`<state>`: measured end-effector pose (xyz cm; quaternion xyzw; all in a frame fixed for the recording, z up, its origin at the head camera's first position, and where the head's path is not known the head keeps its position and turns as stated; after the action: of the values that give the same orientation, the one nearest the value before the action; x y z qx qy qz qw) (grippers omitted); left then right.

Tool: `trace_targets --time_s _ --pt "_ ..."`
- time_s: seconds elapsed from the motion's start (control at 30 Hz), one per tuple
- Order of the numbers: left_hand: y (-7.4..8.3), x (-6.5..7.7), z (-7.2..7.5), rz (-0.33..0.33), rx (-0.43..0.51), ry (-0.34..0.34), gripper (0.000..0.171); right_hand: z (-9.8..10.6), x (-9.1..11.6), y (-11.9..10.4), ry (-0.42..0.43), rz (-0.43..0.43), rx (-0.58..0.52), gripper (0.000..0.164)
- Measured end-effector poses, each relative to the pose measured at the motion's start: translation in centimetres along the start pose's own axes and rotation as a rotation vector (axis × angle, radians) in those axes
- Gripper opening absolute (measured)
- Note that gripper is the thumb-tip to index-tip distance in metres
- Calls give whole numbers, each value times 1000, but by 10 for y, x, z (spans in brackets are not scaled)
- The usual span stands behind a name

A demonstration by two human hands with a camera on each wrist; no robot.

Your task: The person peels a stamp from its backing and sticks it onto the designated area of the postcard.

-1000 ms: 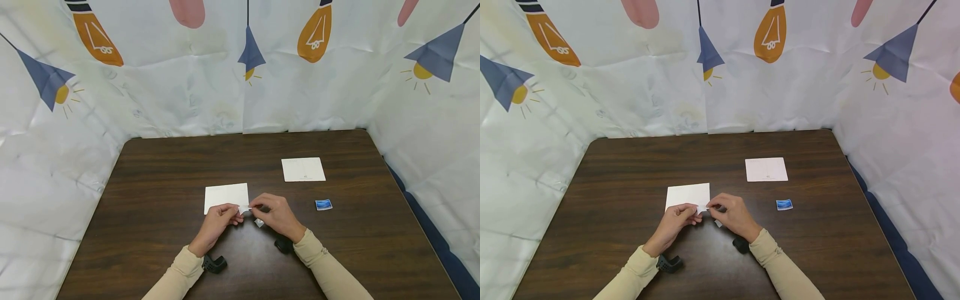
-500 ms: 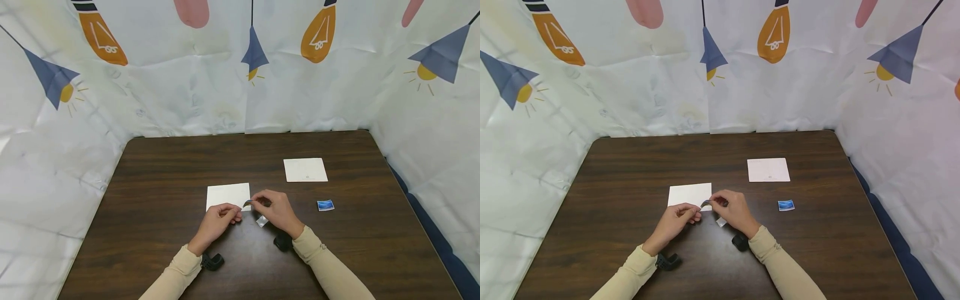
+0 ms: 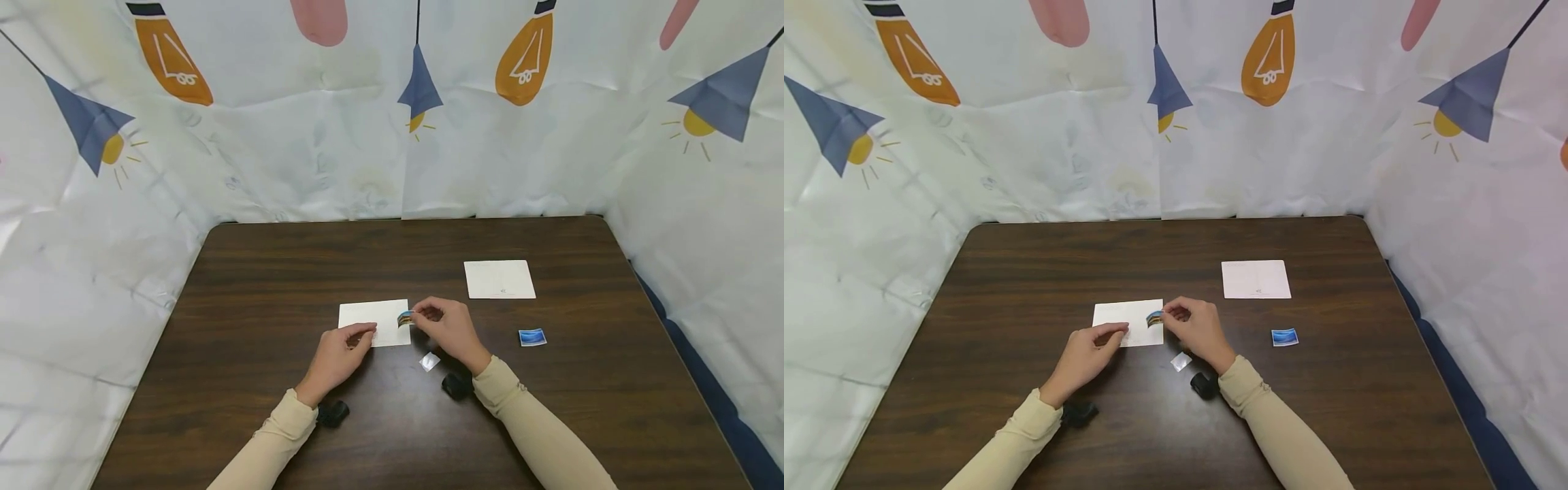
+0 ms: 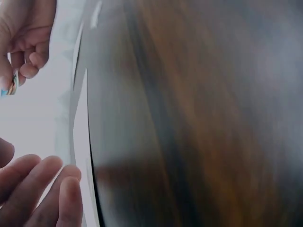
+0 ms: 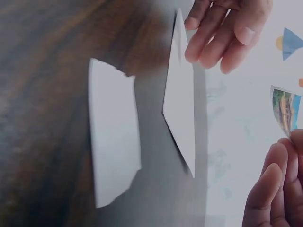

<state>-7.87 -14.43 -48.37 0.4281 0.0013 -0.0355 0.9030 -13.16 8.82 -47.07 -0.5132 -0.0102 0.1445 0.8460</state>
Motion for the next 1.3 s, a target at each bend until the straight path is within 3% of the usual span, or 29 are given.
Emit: trace_targets --time_s 0.27,0.5,0.73,0.9,1.13,1.3 --pt "-1 -1 9 -159 -241 44 31 -3 -11 2 7 -76 3 7" --pt "-7 -3 15 -215 -398 -7 41 -7 -18 5 -6 -157 -2 10" --pt "-14 -5 21 -360 -556 -25 63 -9 -27 6 -33 -176 -1 12" --pt "-18 -8 23 -314 -650 -105 75 -11 -34 11 -46 -188 22 14" --pt "-16 -17 22 -196 -658 -288 81 -10 -42 16 -64 -194 71 14" --pt "-17 -17 23 -181 -676 -330 80 -12 -48 16 -116 -215 77 13"
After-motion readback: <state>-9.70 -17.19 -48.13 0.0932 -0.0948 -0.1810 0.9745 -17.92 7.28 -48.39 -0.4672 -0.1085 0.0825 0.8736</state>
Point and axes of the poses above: each hand's wrist, its own x-axis away from the middle knuckle, its own z-axis out of the back of the hand, y = z × x, the point moved 2 cm from there along -x, towards the middle knuckle
